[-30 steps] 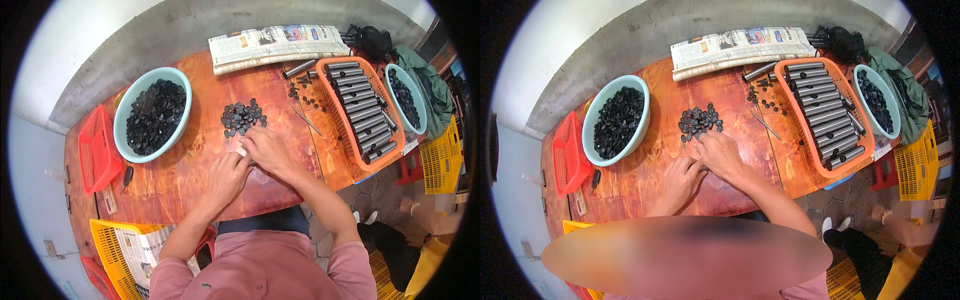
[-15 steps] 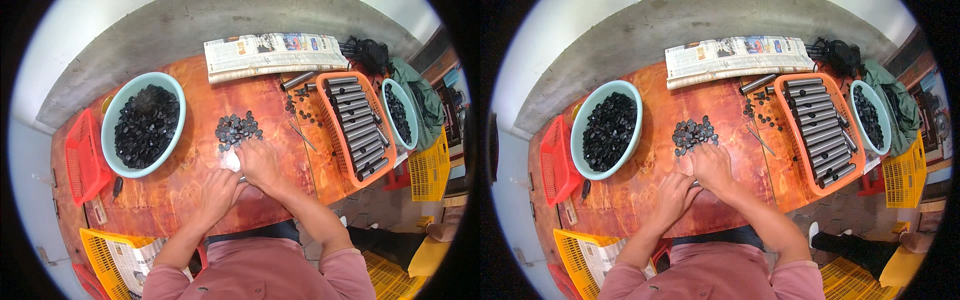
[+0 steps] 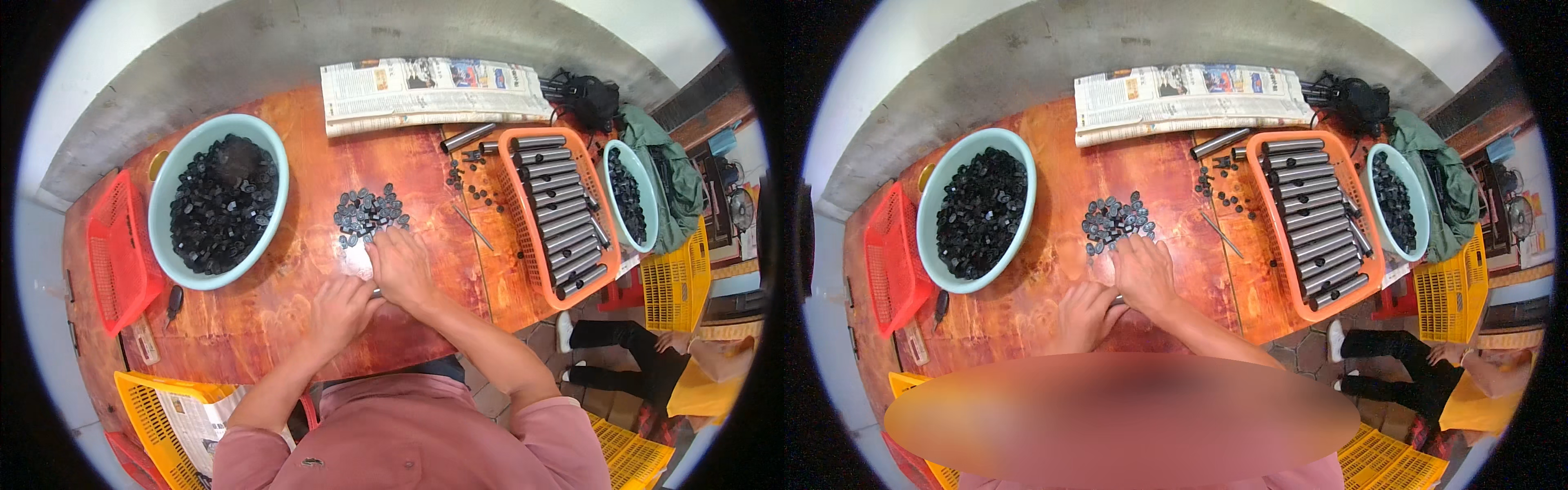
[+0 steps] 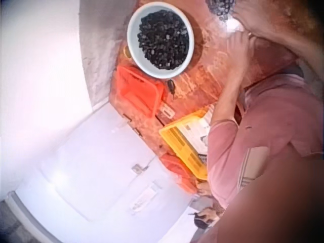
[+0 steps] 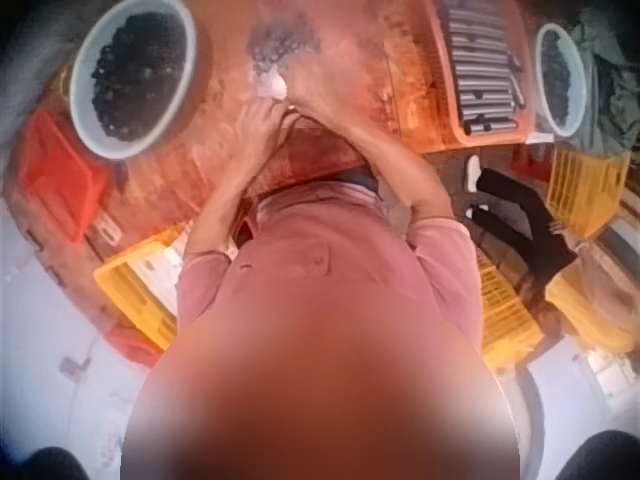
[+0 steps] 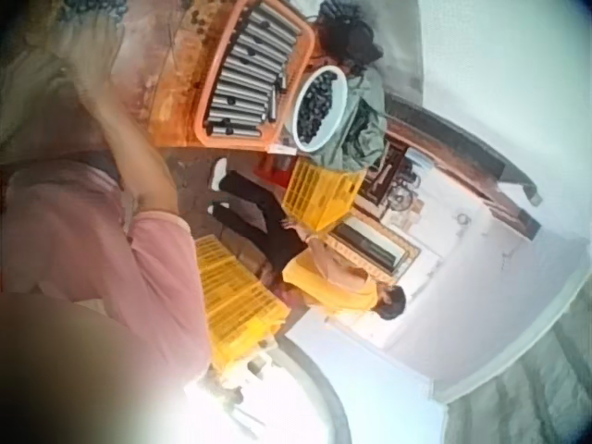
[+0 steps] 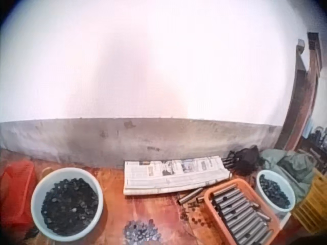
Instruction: The person repeatedly picks small black circular pieces from a bowl and inserts them into a metal tube held in the other hand. They use a thin metal rod to push the pieces into the tube and occasionally place the filled tube into a yellow basket.
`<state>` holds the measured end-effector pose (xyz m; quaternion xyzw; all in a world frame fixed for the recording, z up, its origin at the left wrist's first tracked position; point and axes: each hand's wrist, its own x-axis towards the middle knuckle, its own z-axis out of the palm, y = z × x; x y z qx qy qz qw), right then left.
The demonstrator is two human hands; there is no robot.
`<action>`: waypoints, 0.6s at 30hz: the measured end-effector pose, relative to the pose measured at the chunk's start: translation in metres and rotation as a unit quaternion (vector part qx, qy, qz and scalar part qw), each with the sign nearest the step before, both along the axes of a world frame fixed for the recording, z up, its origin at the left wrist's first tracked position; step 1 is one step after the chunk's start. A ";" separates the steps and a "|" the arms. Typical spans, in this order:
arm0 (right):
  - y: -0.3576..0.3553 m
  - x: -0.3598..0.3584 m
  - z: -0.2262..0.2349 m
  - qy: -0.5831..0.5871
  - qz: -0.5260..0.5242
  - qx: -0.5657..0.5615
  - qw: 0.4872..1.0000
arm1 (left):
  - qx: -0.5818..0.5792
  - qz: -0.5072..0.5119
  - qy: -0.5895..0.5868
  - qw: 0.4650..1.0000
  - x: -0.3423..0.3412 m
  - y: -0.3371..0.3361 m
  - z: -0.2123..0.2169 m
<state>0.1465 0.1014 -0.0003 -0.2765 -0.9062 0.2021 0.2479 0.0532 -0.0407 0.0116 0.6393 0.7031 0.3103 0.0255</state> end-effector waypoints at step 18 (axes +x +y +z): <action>0.008 -0.010 -0.001 -0.047 0.003 -0.037 0.998 | -0.035 0.002 -0.081 0.996 -0.005 0.006 0.008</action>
